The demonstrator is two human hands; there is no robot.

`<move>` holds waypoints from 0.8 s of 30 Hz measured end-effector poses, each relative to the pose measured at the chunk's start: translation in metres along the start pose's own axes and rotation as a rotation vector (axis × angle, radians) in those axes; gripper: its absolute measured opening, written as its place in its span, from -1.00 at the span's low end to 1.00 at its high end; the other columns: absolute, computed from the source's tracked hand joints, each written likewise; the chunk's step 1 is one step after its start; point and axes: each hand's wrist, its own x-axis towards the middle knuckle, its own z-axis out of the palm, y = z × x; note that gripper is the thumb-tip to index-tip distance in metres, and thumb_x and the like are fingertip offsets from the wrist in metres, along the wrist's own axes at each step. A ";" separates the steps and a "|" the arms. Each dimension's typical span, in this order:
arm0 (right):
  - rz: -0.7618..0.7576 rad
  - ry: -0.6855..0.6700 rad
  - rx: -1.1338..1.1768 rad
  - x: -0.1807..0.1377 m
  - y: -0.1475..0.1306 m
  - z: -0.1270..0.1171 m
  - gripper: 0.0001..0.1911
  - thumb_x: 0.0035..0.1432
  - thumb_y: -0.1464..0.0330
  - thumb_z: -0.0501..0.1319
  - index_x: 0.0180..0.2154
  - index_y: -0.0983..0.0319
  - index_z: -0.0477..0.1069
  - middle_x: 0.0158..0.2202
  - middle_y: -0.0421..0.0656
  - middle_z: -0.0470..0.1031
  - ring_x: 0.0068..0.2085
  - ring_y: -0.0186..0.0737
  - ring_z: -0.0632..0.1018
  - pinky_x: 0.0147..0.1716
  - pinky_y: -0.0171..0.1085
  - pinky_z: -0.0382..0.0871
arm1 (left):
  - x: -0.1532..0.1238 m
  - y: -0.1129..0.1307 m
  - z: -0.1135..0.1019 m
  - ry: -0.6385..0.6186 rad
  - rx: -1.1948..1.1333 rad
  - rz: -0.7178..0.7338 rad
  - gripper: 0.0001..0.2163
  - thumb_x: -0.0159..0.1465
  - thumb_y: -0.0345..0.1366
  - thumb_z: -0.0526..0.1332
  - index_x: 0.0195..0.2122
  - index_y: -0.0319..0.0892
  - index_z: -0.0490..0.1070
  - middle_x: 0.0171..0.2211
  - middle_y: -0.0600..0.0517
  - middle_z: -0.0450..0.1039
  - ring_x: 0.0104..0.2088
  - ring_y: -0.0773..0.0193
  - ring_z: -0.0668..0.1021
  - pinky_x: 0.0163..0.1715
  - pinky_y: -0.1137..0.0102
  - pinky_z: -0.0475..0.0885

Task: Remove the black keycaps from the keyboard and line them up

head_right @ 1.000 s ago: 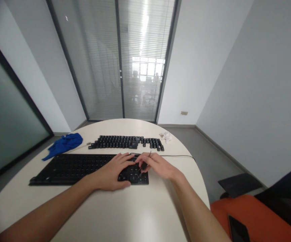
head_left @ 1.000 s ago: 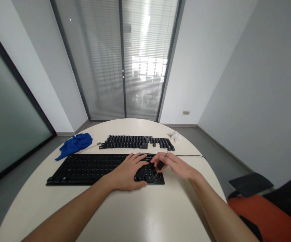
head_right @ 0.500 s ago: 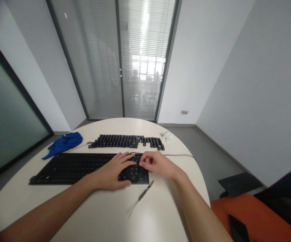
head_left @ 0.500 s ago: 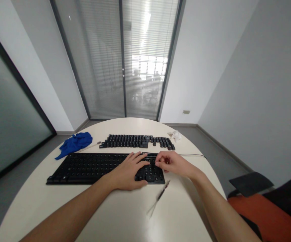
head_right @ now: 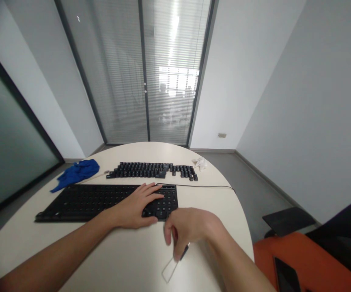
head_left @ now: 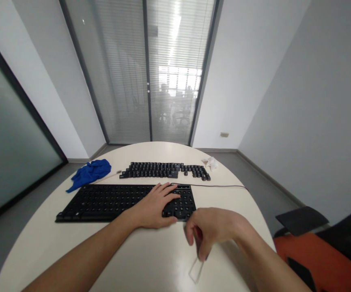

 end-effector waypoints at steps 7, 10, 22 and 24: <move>-0.016 0.066 -0.028 0.008 0.003 0.001 -0.73 -0.12 0.23 0.40 -0.33 0.22 0.61 -0.48 -0.25 0.55 -0.50 -0.36 0.46 -0.54 -0.43 0.21 | 0.000 0.000 -0.001 -0.002 0.002 0.003 -0.37 0.13 -0.06 0.32 0.22 -0.05 0.24 0.36 -0.10 0.01 0.34 -0.11 0.08 0.30 -0.08 -0.09; 0.000 0.081 -0.005 0.002 0.007 -0.005 -0.58 -0.24 0.19 0.46 -0.26 0.22 0.60 -0.47 -0.25 0.53 -0.50 -0.36 0.45 -0.54 -0.43 0.20 | 0.000 0.000 -0.001 -0.006 0.004 0.001 -0.37 0.13 -0.05 0.31 0.22 -0.06 0.24 0.36 -0.10 0.01 0.34 -0.11 0.08 0.30 -0.08 -0.09; -0.068 0.135 0.056 -0.002 0.017 -0.011 -0.70 -0.20 0.21 0.45 -0.39 0.26 0.59 -0.56 -0.30 0.42 -0.52 -0.41 0.34 -0.55 -0.41 0.11 | 0.000 -0.001 0.000 0.001 -0.008 0.004 -0.38 0.14 -0.06 0.31 0.22 -0.06 0.24 0.36 -0.12 0.03 0.34 -0.13 0.09 0.30 -0.08 -0.09; -0.125 0.207 0.083 -0.003 0.020 -0.016 -0.72 -0.18 0.23 0.44 -0.40 0.26 0.56 -0.52 -0.28 0.44 -0.47 -0.37 0.37 -0.52 -0.40 0.15 | -0.001 0.000 -0.001 0.003 -0.007 0.006 -0.38 0.13 -0.06 0.31 0.22 -0.06 0.24 0.35 -0.12 0.03 0.34 -0.12 0.09 0.30 -0.09 -0.09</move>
